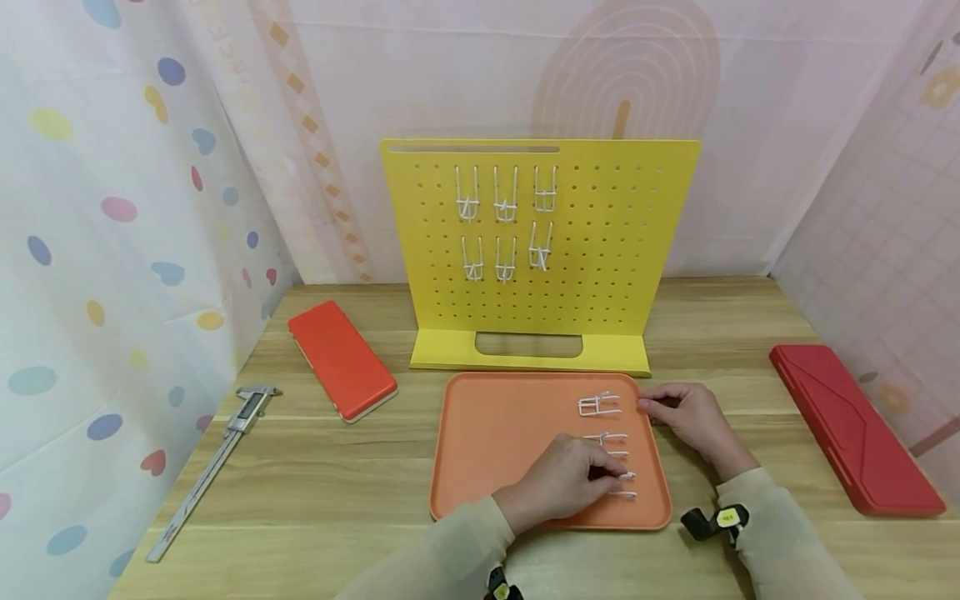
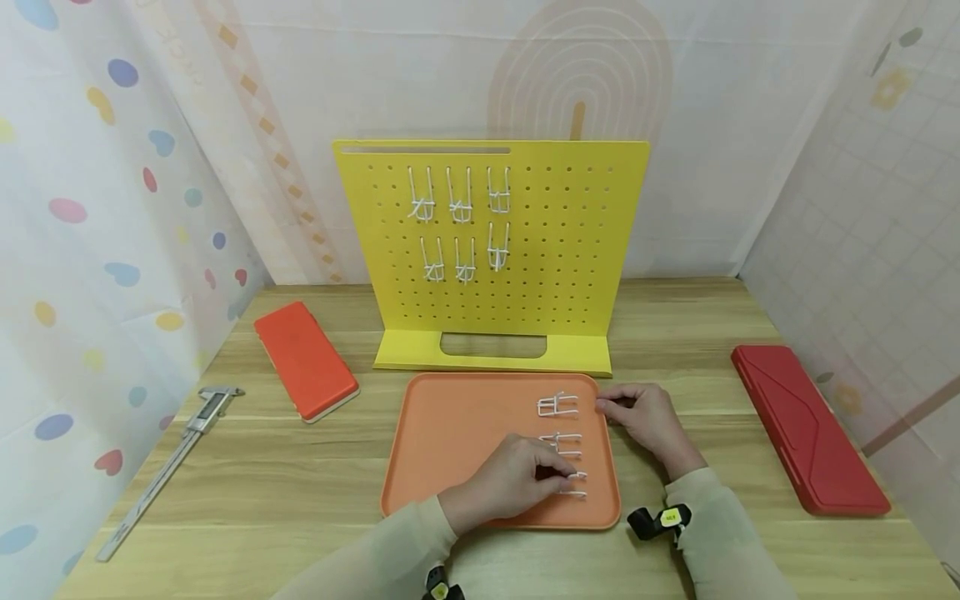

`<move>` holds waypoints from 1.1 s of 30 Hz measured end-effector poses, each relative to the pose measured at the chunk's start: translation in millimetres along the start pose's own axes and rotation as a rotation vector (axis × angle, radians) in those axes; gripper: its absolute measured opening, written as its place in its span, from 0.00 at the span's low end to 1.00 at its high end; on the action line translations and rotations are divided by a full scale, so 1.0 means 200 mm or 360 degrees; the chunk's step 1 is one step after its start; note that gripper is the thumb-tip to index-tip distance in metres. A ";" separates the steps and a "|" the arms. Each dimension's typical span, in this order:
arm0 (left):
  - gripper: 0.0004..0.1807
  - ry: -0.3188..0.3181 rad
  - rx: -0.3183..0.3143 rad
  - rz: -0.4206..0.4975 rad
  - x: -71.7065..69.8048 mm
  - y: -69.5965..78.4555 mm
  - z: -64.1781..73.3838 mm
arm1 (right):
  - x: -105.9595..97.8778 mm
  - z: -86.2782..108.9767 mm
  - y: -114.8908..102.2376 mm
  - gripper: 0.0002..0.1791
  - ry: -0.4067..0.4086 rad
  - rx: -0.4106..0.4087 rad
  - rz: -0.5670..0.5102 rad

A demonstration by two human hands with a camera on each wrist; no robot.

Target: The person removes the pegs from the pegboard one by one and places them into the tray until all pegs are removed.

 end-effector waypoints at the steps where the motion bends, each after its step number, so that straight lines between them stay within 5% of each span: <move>1: 0.05 0.0001 -0.0004 0.0005 0.00 0.00 0.00 | 0.00 0.00 0.00 0.12 0.0001 -0.0002 0.0002; 8: 0.08 0.0018 -0.0031 0.0112 -0.02 0.01 0.00 | 0.00 0.00 0.00 0.13 -0.0003 0.0001 0.0026; 14: 0.09 0.0063 -0.0153 0.0269 -0.11 0.01 -0.01 | 0.00 -0.01 0.00 0.12 -0.0006 -0.0006 0.0022; 22: 0.07 0.0121 -0.0390 0.0146 -0.20 -0.06 -0.07 | -0.01 -0.01 0.00 0.13 -0.0008 -0.0003 0.0016; 33: 0.06 -0.0038 -0.0396 0.0046 -0.18 -0.07 -0.14 | 0.00 0.00 0.00 0.13 -0.0004 -0.0001 0.0015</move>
Point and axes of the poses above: each hand's wrist, its own z-axis away from the middle knuckle, its own x-axis out of the palm, y = z × x, the point moved 3 cm from there along -z, towards the middle knuckle, and after that the axes turned 9 degrees about z, right-handed, at the moved point
